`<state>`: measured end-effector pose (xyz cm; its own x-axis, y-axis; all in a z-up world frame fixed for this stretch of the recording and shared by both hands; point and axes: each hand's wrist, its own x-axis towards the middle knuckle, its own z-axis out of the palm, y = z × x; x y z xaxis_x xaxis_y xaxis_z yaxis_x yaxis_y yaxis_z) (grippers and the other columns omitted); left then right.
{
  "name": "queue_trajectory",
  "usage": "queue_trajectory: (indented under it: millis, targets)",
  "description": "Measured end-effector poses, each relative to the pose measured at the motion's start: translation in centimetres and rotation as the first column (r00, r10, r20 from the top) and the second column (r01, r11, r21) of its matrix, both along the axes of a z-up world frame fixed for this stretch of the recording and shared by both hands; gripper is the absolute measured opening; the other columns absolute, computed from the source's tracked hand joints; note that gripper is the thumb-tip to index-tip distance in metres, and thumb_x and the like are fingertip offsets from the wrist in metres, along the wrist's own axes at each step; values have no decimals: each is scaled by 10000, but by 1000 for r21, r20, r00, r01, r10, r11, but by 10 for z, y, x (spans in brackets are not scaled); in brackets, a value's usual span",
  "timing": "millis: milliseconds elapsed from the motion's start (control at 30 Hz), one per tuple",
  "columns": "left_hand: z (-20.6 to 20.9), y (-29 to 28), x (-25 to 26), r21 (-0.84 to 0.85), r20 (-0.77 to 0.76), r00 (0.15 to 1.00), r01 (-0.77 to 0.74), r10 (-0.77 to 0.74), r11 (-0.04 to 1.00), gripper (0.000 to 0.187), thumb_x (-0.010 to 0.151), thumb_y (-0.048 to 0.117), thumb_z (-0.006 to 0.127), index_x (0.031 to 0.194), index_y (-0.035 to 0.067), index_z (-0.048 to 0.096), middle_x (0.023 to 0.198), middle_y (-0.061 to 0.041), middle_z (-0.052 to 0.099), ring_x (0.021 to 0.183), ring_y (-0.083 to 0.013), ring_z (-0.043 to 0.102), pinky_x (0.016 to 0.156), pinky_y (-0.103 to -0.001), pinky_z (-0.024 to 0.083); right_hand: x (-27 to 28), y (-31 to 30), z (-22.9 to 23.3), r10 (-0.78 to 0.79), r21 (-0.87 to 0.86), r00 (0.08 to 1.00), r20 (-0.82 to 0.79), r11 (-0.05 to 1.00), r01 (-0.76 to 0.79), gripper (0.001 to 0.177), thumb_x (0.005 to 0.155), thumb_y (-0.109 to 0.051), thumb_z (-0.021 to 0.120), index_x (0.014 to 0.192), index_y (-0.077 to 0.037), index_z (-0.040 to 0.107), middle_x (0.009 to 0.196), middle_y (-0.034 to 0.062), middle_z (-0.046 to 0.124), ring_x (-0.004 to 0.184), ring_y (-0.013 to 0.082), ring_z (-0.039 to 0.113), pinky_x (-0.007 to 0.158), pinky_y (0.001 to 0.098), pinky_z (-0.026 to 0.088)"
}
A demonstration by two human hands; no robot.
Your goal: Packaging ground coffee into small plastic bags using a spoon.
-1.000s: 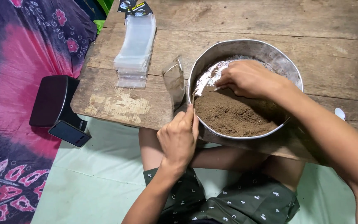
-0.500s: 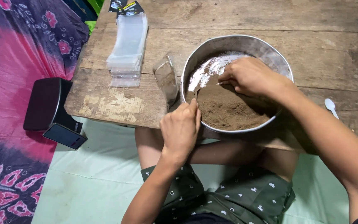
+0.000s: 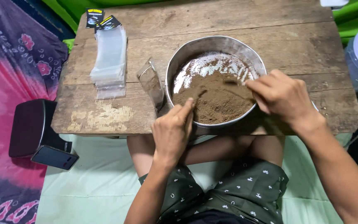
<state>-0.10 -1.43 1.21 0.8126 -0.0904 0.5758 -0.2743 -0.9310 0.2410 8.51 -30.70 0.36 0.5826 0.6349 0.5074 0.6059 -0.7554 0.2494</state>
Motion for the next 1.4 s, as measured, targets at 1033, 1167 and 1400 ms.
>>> queue_trajectory:
  millis: [1033,1167,1400]
  targets:
    - [-19,1,32,-36,-170,985,-42,35,998,207,938,251,613,1038,197,786,655,-29,663,566,-334,691,518,-475,552,75,50,-60,-222,90,805,-551,942,322,237,914,-106,661,1043,-192,839,849,70,785,835,281,712,801,446,603]
    - [-14,12,24,-127,-197,980,7,-33,992,202,947,285,626,1050,219,787,679,-53,674,634,-361,698,533,-496,545,35,54,-16,-88,148,766,-636,961,234,253,942,-63,647,1113,-122,824,921,120,783,868,282,675,786,419,569]
    - [2,24,3,-176,-105,987,100,-120,979,196,954,250,655,1106,231,778,676,-47,648,653,-317,693,536,-450,543,-16,27,-23,-54,132,980,-193,988,80,193,978,-209,661,1133,-245,771,1040,-59,755,902,147,617,676,257,577]
